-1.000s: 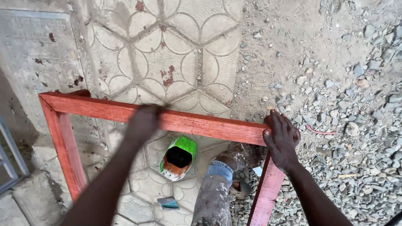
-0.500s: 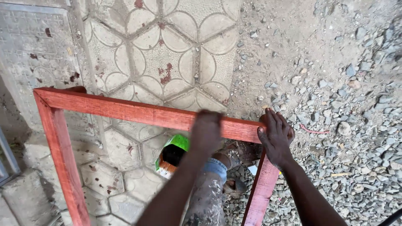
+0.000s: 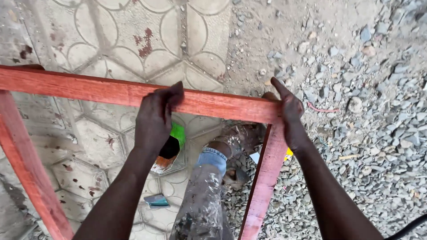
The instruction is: The person assembles a red rectangular frame on a tiled floor, repeatedly lifting and repositioning it. They also pick up a green bag and a yellow tape measure from the ground during the process.
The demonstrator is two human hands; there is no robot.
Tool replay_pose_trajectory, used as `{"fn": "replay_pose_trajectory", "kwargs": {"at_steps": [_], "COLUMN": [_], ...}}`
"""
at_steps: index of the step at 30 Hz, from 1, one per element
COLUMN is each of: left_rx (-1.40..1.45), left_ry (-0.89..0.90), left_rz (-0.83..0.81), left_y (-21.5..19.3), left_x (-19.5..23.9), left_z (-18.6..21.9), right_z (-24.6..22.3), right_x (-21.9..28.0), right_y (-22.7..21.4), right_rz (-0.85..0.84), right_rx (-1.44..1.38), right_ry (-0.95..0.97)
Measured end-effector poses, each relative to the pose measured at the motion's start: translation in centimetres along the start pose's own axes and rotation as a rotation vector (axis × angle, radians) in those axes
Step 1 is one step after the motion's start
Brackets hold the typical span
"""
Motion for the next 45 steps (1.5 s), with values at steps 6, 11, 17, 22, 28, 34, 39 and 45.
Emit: {"fn": "replay_pose_trajectory", "kwargs": {"at_steps": [6,11,17,22,28,34,39,45], "left_rx": [0.631,0.251,-0.204,-0.105,0.564,0.508,1.128,1.716], "left_ry": [-0.072,0.058,0.325,-0.091,-0.577,-0.459,-0.779,-0.575], "left_rz": [0.093,-0.06,-0.02,-0.071,0.157,-0.433,-0.381,0.36], "left_y": [8.9,13.5,6.5,3.0,4.9,5.2,2.3,2.0], "left_x": [-3.8,-5.7,-2.1,0.5,-1.2,-0.8,3.0,9.9], "left_z": [18.8,28.0,14.8,-1.0,9.1,22.0,25.5,10.5], "right_z": [-2.0,0.2,0.6,1.2,-1.0,8.0,-1.5,-2.7], "right_x": [1.1,2.5,3.3,4.4,8.2,13.0,20.5,24.2], "right_y": [-3.8,-4.9,-2.0,-0.7,2.7,2.3,4.6,9.6], "right_rz": [0.372,0.531,0.517,0.557,0.468,0.192,0.178,0.096], "right_rx": [-0.603,-0.499,-0.334,-0.239,-0.138,0.002,0.162,0.251], "right_ry": [-0.142,-0.098,-0.093,-0.169,-0.009,0.497,0.437,0.508]}}
Point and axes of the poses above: each hand's wrist, its own x-axis away from the middle knuckle, its own y-axis out of the palm, z = x × y, the point moved 1 cm from there along -x, towards the middle knuckle, and after that the axes turned 9 degrees about -z, right-handed, at the moved point
